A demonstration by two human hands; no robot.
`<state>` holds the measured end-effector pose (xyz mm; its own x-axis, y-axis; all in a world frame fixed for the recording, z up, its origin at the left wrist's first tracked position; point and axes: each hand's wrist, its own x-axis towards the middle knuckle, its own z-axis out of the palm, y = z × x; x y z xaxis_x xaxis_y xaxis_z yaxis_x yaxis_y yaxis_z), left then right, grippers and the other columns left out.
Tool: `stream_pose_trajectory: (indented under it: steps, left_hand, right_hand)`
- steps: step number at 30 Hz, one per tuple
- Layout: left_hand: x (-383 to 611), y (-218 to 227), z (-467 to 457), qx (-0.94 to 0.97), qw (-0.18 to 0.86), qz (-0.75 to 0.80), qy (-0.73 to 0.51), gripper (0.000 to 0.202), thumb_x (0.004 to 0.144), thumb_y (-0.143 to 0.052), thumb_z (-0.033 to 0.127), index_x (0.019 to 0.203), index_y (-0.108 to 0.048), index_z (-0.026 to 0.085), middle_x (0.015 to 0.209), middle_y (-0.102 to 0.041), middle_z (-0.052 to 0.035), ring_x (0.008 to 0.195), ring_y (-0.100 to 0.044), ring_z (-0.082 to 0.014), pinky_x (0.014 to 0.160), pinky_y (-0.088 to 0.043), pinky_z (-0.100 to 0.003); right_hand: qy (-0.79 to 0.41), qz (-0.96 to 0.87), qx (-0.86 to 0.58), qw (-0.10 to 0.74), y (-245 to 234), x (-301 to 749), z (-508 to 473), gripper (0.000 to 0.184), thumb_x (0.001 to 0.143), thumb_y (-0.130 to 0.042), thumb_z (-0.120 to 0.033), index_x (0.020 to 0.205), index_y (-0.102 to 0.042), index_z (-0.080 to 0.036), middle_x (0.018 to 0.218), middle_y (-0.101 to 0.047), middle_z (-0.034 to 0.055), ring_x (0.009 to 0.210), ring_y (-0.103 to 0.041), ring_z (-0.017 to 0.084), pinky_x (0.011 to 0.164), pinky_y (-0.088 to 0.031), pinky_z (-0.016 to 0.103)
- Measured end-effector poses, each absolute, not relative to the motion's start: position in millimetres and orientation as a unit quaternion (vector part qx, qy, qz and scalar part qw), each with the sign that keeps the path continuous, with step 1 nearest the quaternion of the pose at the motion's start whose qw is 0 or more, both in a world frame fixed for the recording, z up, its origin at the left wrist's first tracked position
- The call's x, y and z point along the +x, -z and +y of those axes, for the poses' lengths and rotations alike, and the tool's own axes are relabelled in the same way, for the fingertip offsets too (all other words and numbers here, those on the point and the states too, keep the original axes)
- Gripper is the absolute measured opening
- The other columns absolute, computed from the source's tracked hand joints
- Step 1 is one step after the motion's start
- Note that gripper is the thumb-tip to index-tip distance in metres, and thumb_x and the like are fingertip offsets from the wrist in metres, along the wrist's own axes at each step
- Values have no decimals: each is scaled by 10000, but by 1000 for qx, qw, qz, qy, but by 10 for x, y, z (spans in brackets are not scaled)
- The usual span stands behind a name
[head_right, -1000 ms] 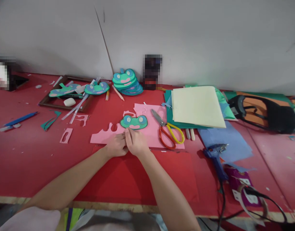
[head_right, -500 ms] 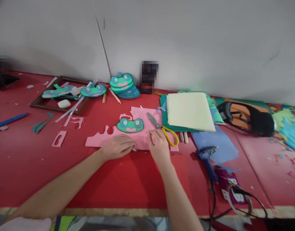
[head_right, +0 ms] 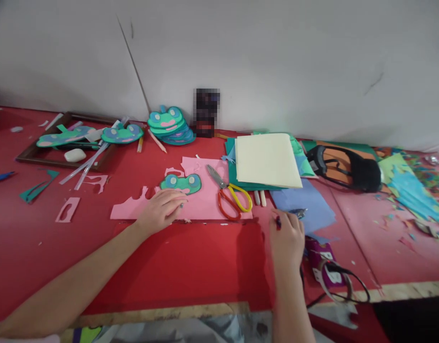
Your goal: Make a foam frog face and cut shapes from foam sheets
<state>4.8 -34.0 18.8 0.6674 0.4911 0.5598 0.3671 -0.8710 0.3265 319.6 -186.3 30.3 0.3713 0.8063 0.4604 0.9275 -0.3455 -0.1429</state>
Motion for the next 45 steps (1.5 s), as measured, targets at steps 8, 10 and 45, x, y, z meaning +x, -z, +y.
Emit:
stream_pose_trajectory:
  steps: [8, 10, 45]
  left_hand:
    - [38, -226, -319, 865, 100, 334, -362, 197, 850, -453, 168, 957, -614, 206, 970, -674, -40, 937, -601, -176, 904, -451, -380]
    - [43, -222, -321, 866, 105, 334, -358, 198, 849, -452, 177, 949, -619, 210, 967, -676, -37, 929, -605, -175, 921, -443, -389]
    - [-7, -191, -195, 706, 270, 490, -434, 192, 860, -437, 206, 813, -623, 193, 878, -651, -28, 868, -610, -151, 796, -479, -303]
  right_hand:
    - [104, -385, -917, 7, -450, 3307, -2004, 373, 830, -429, -342, 1154, -556, -210, 1014, -634, 121, 929, -526, 321, 729, -381, 435]
    - [76, -374, -924, -14, -504, 3302, -1987, 416, 821, -431, -345, 1207, -513, -214, 1042, -623, 131, 962, -525, 328, 742, -388, 446]
    - [27, -481, -860, 170, -822, 2528, -1994, 473, 822, -491, -335, 1281, -445, -233, 961, -608, 99, 801, -580, 263, 697, -418, 369]
